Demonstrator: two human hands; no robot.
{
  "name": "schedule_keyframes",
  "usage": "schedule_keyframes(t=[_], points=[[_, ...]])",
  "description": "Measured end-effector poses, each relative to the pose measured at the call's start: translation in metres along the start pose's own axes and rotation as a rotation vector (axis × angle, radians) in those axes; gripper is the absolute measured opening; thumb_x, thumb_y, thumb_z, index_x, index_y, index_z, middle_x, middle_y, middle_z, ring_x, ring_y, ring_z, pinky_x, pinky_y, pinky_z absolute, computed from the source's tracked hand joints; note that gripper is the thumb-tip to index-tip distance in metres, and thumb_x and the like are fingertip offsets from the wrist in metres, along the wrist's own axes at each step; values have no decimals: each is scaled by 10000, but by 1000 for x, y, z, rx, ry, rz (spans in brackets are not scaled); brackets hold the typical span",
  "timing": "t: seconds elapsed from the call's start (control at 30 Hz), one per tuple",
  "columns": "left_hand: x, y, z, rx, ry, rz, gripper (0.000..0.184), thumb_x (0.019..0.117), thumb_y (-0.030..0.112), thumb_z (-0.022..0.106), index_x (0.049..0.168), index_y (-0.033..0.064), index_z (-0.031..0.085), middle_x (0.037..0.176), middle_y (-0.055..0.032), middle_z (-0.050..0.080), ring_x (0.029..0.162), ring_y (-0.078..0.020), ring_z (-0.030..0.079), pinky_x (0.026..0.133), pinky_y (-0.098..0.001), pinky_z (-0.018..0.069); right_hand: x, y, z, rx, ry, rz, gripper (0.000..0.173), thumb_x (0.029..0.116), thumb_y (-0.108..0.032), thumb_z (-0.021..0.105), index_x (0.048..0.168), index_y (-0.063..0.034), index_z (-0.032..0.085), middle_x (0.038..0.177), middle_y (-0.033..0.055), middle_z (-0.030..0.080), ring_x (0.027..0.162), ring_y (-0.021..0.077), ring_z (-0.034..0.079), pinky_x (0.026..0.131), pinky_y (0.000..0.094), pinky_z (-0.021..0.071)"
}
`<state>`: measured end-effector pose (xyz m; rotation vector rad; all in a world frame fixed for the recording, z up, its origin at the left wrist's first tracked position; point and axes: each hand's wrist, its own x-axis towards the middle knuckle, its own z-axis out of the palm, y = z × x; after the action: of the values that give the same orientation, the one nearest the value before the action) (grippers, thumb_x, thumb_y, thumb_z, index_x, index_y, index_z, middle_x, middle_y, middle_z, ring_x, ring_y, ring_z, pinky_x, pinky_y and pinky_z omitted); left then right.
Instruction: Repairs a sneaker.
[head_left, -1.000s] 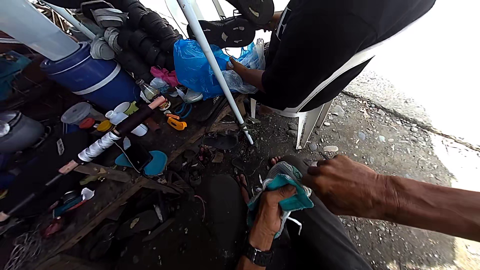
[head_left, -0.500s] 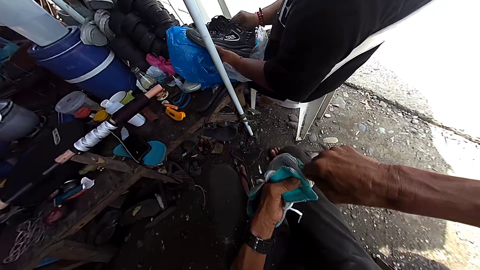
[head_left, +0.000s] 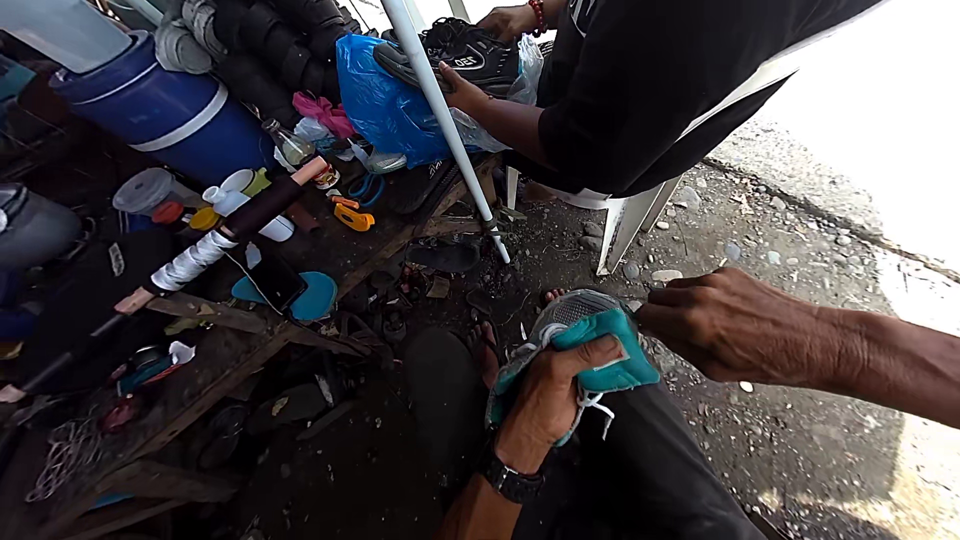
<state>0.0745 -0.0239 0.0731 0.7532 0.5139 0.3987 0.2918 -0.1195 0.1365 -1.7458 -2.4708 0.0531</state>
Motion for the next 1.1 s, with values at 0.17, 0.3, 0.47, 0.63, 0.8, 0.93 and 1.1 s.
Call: schedule_keyframes(t=[0.17,0.3,0.47,0.63,0.8,0.93,1.1], points=[[-5,4,-37,50,-90,37,398,900,303,767,1169,30,660,1085,-102,730,1044,-184,699,972,-387,560,4,7,16,-6,98,1,237,974,-250,475,908,-125,665,726,31,603,587,222,625,430,382,455],[-40,11,-71,671,-30,236,344,1049,368,543,1124,77,710,1034,23,734,996,-58,685,935,-290,566,3,10,11,-9,115,16,242,970,-266,475,912,-141,674,741,28,613,600,221,636,431,384,460],[-68,8,-80,1064,90,426,98,914,133,688,950,75,758,912,23,732,846,-10,691,772,-190,592,-1,3,11,55,123,104,279,1007,-316,459,942,-149,672,708,20,613,575,218,631,441,404,462],[-72,34,-106,752,-91,419,152,913,196,772,990,65,784,966,-46,742,892,-114,700,800,-266,602,-2,1,8,89,183,137,283,1027,-323,464,984,-160,691,734,11,634,597,199,639,464,395,475],[-90,47,-114,706,-149,455,87,904,235,782,949,160,784,982,44,679,911,-28,621,782,-174,525,-8,0,4,89,157,125,279,1019,-327,487,984,-171,715,761,0,660,608,193,647,463,403,469],[-93,41,-113,595,-10,666,77,909,272,761,961,223,790,1284,-14,666,1204,-153,600,1010,-306,502,-8,0,2,94,169,142,291,1018,-330,493,1008,-162,730,776,8,675,615,195,653,470,409,467],[-93,28,-105,-370,-243,555,180,863,304,750,914,133,765,1084,-64,707,811,-139,669,666,-253,537,-6,-5,-1,-16,207,153,305,1016,-334,507,1008,-145,747,921,60,731,803,271,704,611,465,532]])
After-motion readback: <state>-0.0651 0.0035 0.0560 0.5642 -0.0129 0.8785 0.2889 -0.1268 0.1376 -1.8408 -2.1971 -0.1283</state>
